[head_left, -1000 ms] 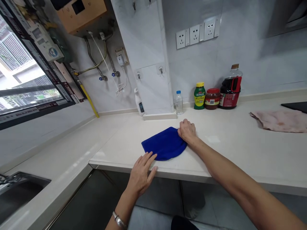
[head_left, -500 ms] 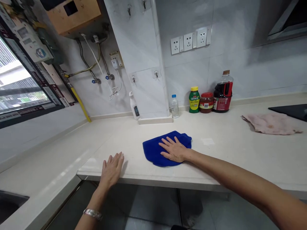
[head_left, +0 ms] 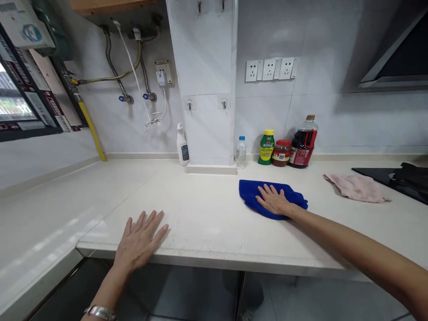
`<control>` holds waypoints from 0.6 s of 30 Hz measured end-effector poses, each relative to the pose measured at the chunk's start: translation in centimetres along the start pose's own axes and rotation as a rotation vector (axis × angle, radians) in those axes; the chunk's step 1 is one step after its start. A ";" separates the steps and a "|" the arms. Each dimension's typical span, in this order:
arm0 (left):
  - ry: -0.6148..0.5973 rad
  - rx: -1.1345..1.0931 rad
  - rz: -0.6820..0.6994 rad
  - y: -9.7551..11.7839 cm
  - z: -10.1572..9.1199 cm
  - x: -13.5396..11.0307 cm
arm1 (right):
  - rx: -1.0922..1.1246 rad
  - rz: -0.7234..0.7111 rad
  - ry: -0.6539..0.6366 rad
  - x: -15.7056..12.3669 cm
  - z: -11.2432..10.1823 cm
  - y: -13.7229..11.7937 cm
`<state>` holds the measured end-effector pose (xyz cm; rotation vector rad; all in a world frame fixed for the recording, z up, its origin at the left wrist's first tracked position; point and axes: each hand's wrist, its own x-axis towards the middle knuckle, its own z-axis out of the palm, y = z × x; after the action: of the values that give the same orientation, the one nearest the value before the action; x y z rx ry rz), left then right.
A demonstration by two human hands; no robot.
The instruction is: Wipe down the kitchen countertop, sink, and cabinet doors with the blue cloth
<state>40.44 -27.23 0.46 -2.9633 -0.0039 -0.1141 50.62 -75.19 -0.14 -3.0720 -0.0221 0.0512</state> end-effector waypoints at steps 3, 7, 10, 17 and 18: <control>-0.003 -0.080 0.012 -0.1 0.0 0.3 | 0.012 0.039 -0.004 2.5 -0.7 -2.0; -0.025 -0.144 -0.002 0.0 -0.3 0.4 | 0.017 0.010 -0.006 5.5 -1.3 -5.5; -0.059 -0.159 -0.037 0.2 -0.6 0.2 | 0.012 -0.059 -0.011 7.1 -1.4 -8.7; -0.071 -0.192 -0.066 0.3 -0.9 0.0 | 0.050 -0.254 0.014 9.8 -1.0 -16.7; -0.062 -0.202 -0.065 0.3 -0.9 0.0 | 0.050 -0.256 0.012 10.2 -1.1 -17.7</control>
<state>40.33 -27.68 1.29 -3.1677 -0.1031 -0.0332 60.66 -57.44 1.83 -2.9916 -0.4055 0.0192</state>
